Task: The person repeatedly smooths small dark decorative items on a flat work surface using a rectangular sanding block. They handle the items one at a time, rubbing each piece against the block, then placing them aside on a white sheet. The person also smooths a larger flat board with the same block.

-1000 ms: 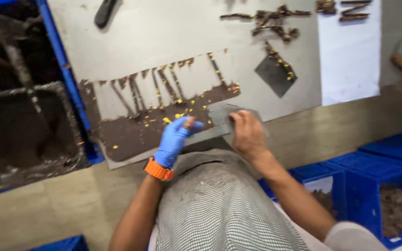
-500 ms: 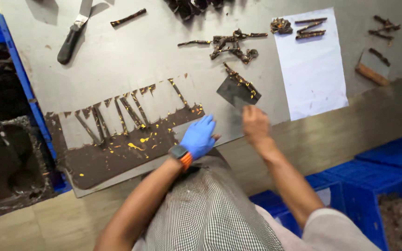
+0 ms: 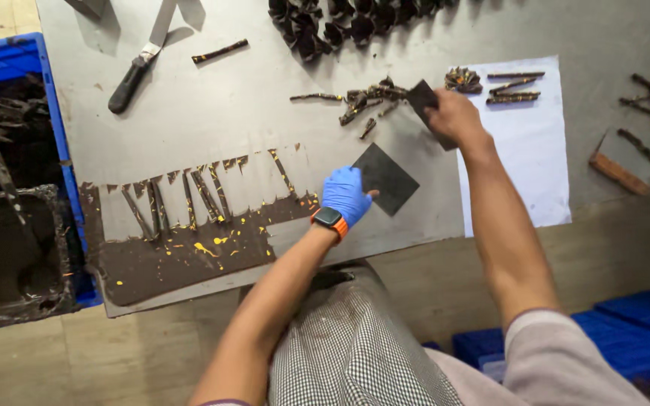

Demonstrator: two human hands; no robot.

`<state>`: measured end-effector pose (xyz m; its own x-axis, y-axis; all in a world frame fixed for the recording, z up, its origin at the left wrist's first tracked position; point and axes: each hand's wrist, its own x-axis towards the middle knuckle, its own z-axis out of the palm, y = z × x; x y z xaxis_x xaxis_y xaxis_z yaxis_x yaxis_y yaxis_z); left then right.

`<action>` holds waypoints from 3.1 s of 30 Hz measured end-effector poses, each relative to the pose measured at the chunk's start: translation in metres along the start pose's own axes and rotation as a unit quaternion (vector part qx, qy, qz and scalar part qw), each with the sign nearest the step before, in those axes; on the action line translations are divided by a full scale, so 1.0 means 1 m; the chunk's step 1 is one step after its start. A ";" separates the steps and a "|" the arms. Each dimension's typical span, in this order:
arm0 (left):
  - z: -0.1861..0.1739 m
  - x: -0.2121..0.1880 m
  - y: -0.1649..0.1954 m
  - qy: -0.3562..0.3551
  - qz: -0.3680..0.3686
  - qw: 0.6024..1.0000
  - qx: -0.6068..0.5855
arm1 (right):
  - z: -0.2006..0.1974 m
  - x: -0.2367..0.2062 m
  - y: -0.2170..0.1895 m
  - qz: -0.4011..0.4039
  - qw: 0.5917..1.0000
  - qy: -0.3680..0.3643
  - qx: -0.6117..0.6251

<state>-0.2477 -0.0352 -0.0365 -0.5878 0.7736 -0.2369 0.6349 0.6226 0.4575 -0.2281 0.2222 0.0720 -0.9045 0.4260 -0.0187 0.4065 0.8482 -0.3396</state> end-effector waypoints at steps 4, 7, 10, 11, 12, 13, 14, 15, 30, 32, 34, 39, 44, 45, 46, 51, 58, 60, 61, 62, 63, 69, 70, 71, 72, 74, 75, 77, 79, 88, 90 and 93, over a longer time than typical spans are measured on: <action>0.007 0.026 0.019 0.219 -0.073 0.948 -0.221 | 0.006 -0.045 -0.013 -0.064 0.986 0.150 -0.012; 0.010 0.050 0.027 -0.058 -0.225 0.487 -0.842 | 0.027 -0.074 -0.028 -0.119 0.972 0.181 -0.095; 0.009 0.068 0.035 0.051 -0.135 0.791 -0.595 | 0.053 -0.099 -0.036 -0.146 0.946 0.268 -0.112; 0.007 0.074 0.038 0.075 -0.161 0.884 -0.432 | 0.063 -0.108 -0.038 -0.102 0.942 0.298 -0.116; 0.005 0.080 0.039 0.120 -0.186 0.853 -0.472 | 0.071 -0.115 -0.040 -0.057 0.934 0.330 -0.121; 0.002 0.087 0.040 0.168 -0.207 0.819 -0.508 | 0.078 -0.124 -0.041 0.036 0.933 0.348 -0.082; -0.002 0.093 0.038 0.217 -0.222 0.783 -0.539 | 0.084 -0.130 -0.045 0.128 0.921 0.365 -0.042; -0.007 0.096 0.033 0.221 -0.204 0.782 -0.546 | 0.087 -0.133 -0.048 0.223 0.899 0.376 0.000; -0.018 0.019 -0.025 0.113 -0.054 0.878 -0.463 | 0.073 -0.172 -0.008 0.159 0.956 -0.129 0.212; -0.003 0.005 -0.031 0.105 -0.083 0.713 -0.688 | 0.056 -0.210 0.024 0.163 0.971 -0.162 0.072; 0.012 -0.012 -0.036 0.060 -0.169 0.705 -0.686 | 0.050 -0.212 0.046 0.234 0.955 -0.157 -0.088; 0.041 -0.043 -0.026 -0.031 -0.182 0.774 -0.606 | 0.122 -0.180 -0.003 0.175 0.954 -0.088 -0.227; 0.041 -0.062 -0.015 -0.060 -0.194 0.856 -0.476 | 0.140 -0.175 -0.035 0.063 0.940 -0.025 -0.334; 0.037 -0.066 -0.018 -0.054 -0.184 0.854 -0.484 | 0.128 -0.165 -0.023 0.098 0.922 -0.022 -0.374; 0.032 -0.070 -0.023 -0.050 -0.175 0.851 -0.493 | 0.113 -0.147 -0.006 0.127 0.942 0.010 -0.311; 0.015 -0.090 -0.061 0.029 -0.045 0.893 -0.447 | 0.097 -0.140 0.020 0.048 0.997 0.042 -0.053; -0.027 -0.129 -0.107 0.095 -0.173 0.744 -0.639 | 0.153 -0.187 -0.092 0.079 0.929 -0.139 0.334; -0.033 -0.144 -0.123 0.144 -0.128 0.708 -0.679 | 0.157 -0.190 -0.111 0.131 0.880 -0.173 0.423; -0.036 -0.151 -0.133 0.154 -0.102 0.707 -0.683 | 0.158 -0.191 -0.117 0.162 0.850 -0.187 0.465; -0.036 -0.159 -0.141 0.159 -0.080 0.702 -0.689 | 0.159 -0.190 -0.121 0.151 0.849 -0.194 0.467; -0.034 -0.170 -0.145 0.141 -0.170 0.717 -0.661 | 0.158 -0.190 -0.122 0.144 0.850 -0.202 0.465; -0.054 -0.220 -0.229 0.345 -0.188 0.733 -0.556 | 0.156 -0.136 -0.120 0.267 0.795 -0.044 0.542; -0.059 -0.230 -0.246 0.378 -0.194 0.710 -0.561 | 0.155 -0.123 -0.120 0.290 0.796 -0.029 0.530; -0.065 -0.241 -0.263 0.395 -0.219 0.718 -0.530 | 0.154 -0.110 -0.121 0.313 0.797 -0.014 0.517; -0.070 -0.252 -0.278 0.410 -0.243 0.724 -0.499 | 0.153 -0.099 -0.122 0.334 0.796 0.002 0.504; -0.079 -0.267 -0.305 0.436 -0.244 0.708 -0.499 | 0.154 -0.077 -0.129 0.304 0.815 0.012 0.493; -0.082 -0.274 -0.314 0.438 -0.253 0.707 -0.494 | 0.154 -0.069 -0.133 0.289 0.824 0.017 0.488; -0.089 -0.284 -0.330 0.443 -0.269 0.707 -0.481 | 0.154 -0.051 -0.143 0.279 0.835 0.019 0.474; -0.092 -0.289 -0.337 0.441 -0.259 0.701 -0.497 | 0.156 -0.039 -0.152 0.256 0.855 0.018 0.451; -0.089 -0.291 -0.343 0.434 -0.254 0.756 -0.419 | 0.172 -0.028 -0.187 0.183 0.880 -0.040 0.436; -0.087 -0.290 -0.346 0.436 -0.264 0.751 -0.420 | 0.177 -0.030 -0.195 0.189 0.873 -0.030 0.448; -0.085 -0.287 -0.351 0.433 -0.270 0.708 -0.488 | 0.184 -0.032 -0.209 0.175 0.877 -0.030 0.446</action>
<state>-0.3442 -0.4859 -0.0565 -0.9683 -0.1721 -0.1809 -0.1992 0.0952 0.9753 -0.3073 -0.0266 -0.0297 -0.7608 0.5712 -0.3080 0.4214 0.0739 -0.9039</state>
